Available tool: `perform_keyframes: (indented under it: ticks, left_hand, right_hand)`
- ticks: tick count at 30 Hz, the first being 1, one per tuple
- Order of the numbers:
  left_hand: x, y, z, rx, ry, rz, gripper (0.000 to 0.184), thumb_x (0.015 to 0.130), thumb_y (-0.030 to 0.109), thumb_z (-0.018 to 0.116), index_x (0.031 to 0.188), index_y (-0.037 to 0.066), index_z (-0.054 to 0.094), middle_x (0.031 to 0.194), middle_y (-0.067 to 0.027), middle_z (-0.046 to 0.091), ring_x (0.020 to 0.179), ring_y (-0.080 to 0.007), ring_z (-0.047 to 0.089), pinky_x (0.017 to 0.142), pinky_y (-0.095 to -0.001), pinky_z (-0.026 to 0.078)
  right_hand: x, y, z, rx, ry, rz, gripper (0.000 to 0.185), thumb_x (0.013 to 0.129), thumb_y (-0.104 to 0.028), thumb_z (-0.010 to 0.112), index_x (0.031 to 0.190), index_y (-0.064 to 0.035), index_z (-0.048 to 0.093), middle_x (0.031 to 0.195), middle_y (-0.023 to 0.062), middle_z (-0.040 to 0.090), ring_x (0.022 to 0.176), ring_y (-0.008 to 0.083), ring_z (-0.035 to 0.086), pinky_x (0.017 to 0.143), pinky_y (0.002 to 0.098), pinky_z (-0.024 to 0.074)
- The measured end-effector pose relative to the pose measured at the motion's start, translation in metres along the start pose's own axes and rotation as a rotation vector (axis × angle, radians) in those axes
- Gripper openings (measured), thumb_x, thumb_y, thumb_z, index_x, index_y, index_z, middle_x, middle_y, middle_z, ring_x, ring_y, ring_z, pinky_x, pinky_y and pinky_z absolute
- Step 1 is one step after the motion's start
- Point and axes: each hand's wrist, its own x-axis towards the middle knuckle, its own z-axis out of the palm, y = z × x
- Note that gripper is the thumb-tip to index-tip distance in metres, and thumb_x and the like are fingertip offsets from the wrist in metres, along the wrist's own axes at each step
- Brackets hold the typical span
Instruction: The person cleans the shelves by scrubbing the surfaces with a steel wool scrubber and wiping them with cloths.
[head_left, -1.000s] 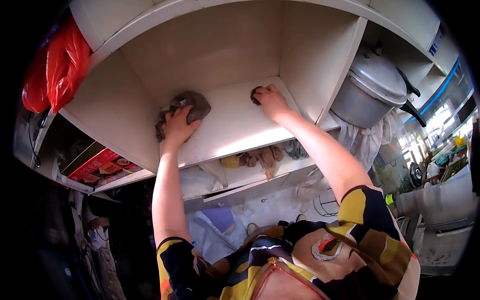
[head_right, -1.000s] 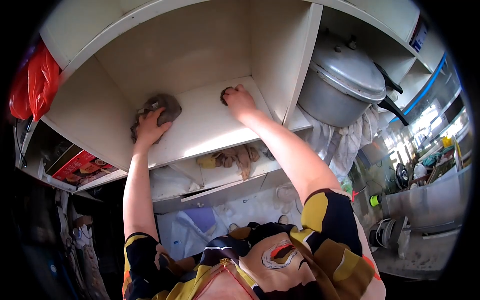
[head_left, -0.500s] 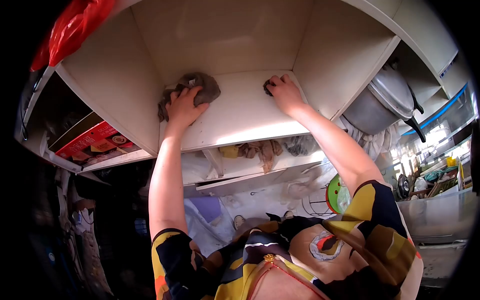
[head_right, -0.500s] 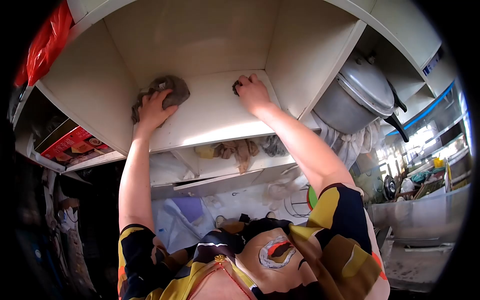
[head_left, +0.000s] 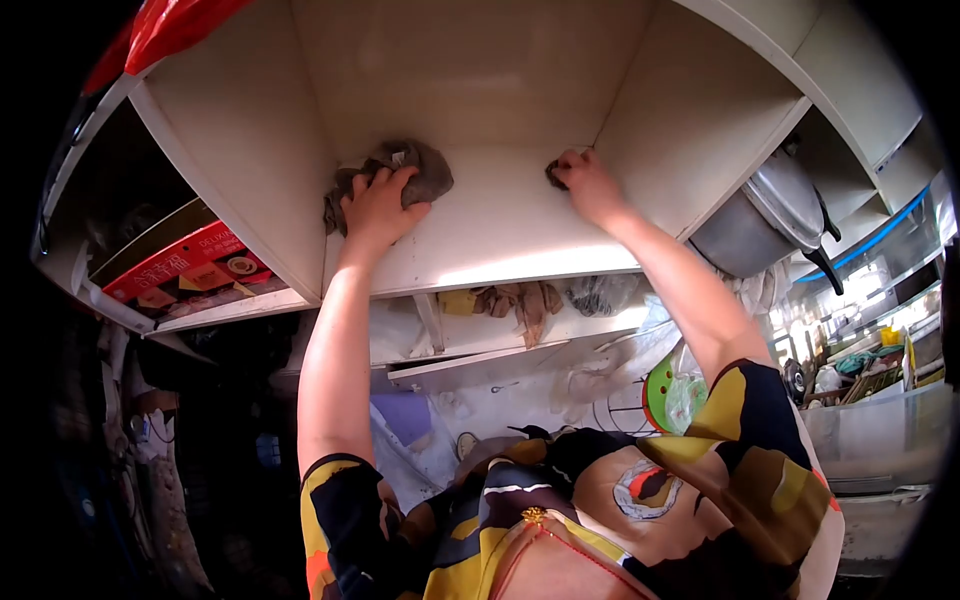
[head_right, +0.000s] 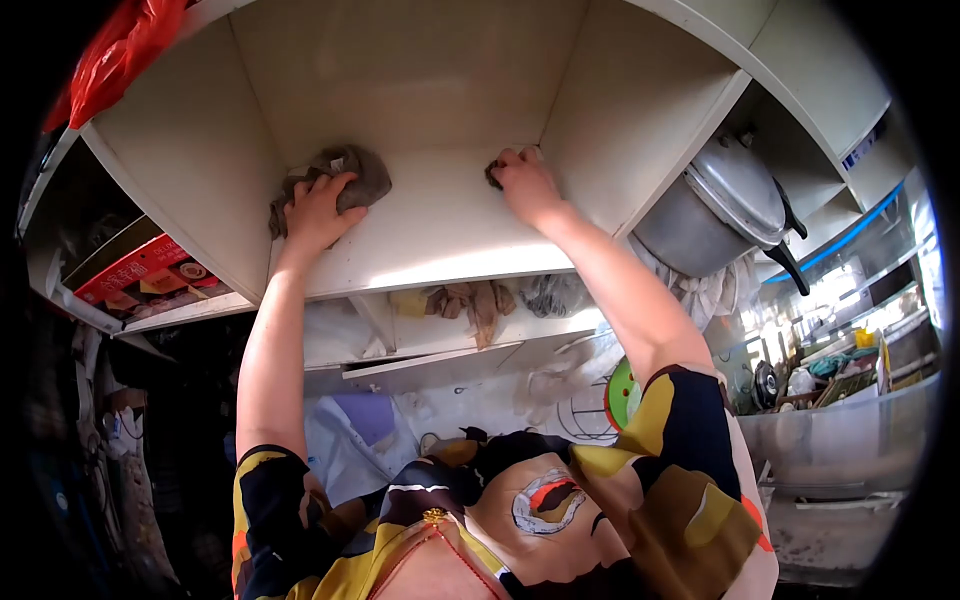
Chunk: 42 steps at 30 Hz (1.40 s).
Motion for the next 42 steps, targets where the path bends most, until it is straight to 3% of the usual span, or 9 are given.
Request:
perform_keyframes:
  ticks: [12,20,22,26,30,33,36,39,42]
  left_hand:
    - [0.002,-0.001,-0.001,0.002,0.038,0.014,0.063,0.075,0.045,0.070,0.133,0.028,0.053,0.131,-0.0005,0.053,0.126,-0.0327,0.040,0.098,-0.0549,0.036]
    - [0.001,-0.003,0.004,0.015,0.072,0.032,0.061,0.076,0.047,0.068,0.133,0.029,0.053,0.128,-0.0009,0.054,0.124,-0.0329,0.041,0.098,-0.0532,0.037]
    - [0.003,-0.002,0.004,0.005,0.064,0.031,0.062,0.076,0.047,0.068,0.133,0.029,0.053,0.129,-0.0010,0.054,0.125,-0.0329,0.041,0.098,-0.0534,0.037]
    - [0.008,-0.002,0.003,-0.028,0.055,0.004,0.065,0.076,0.049,0.067,0.136,0.030,0.051,0.132,-0.0010,0.054,0.126,-0.0333,0.041,0.098,-0.0534,0.037]
    - [0.011,0.007,-0.001,-0.002,0.017,-0.038,0.066,0.076,0.049,0.066,0.137,0.028,0.049,0.137,-0.0008,0.052,0.129,-0.0320,0.039,0.099,-0.0540,0.035]
    - [0.014,0.016,0.004,-0.020,-0.004,-0.025,0.063,0.078,0.049,0.066,0.136,0.028,0.052,0.135,-0.0006,0.054,0.129,-0.0305,0.039,0.099,-0.0535,0.035]
    - [0.012,0.040,0.015,-0.032,0.047,0.063,0.056,0.079,0.045,0.066,0.130,0.027,0.057,0.132,0.0001,0.056,0.126,-0.0296,0.040,0.097,-0.0534,0.035]
    - [-0.013,0.070,0.014,-0.059,0.045,0.200,0.048,0.076,0.042,0.066,0.121,0.025,0.064,0.121,-0.0013,0.060,0.119,-0.0307,0.045,0.095,-0.0519,0.037]
    - [-0.042,0.077,0.020,-0.140,0.114,0.362,0.040,0.074,0.037,0.068,0.111,0.023,0.068,0.112,0.0003,0.062,0.115,-0.0294,0.047,0.092,-0.0490,0.037]
  right_hand:
    - [0.003,-0.001,-0.002,-0.016,-0.037,-0.011,0.025,0.084,-0.005,0.053,0.100,-0.0085,0.072,0.118,0.0066,0.059,0.114,0.0322,0.051,0.092,0.0403,0.0505]
    - [0.006,-0.001,-0.008,0.000,-0.098,0.191,0.027,0.084,-0.004,0.053,0.104,-0.0088,0.071,0.119,0.0049,0.059,0.112,0.0313,0.051,0.093,0.0378,0.0492]
    - [0.007,-0.041,-0.006,0.246,0.074,0.006,0.035,0.083,0.000,0.053,0.111,-0.0112,0.069,0.120,0.0050,0.057,0.112,0.0322,0.051,0.093,0.0390,0.0486]
    - [0.016,-0.065,-0.004,0.351,0.077,-0.068,0.037,0.083,-0.001,0.051,0.114,-0.0118,0.068,0.124,0.0062,0.056,0.114,0.0327,0.050,0.096,0.0393,0.0467]
    - [0.025,0.004,0.001,0.088,-0.125,0.304,0.034,0.089,-0.005,0.050,0.118,-0.0118,0.066,0.130,0.0099,0.052,0.124,0.0346,0.043,0.103,0.0399,0.0438]
    - [0.043,0.009,0.014,0.033,-0.193,0.318,0.038,0.086,-0.003,0.050,0.119,-0.0137,0.066,0.128,0.0095,0.053,0.117,0.0367,0.047,0.101,0.0399,0.0444]
    - [0.067,-0.049,0.020,0.289,-0.011,0.067,0.031,0.091,-0.009,0.051,0.117,-0.0132,0.067,0.131,0.0092,0.052,0.122,0.0360,0.045,0.103,0.0409,0.0432]
    - [0.090,-0.062,0.018,0.317,-0.094,-0.084,0.034,0.088,-0.008,0.053,0.118,-0.0158,0.067,0.129,0.0087,0.053,0.117,0.0359,0.049,0.102,0.0408,0.0439]
    - [0.080,-0.017,0.039,0.303,0.012,-0.038,0.034,0.083,-0.006,0.054,0.112,-0.0169,0.069,0.122,0.0098,0.056,0.112,0.0373,0.051,0.097,0.0410,0.0469]
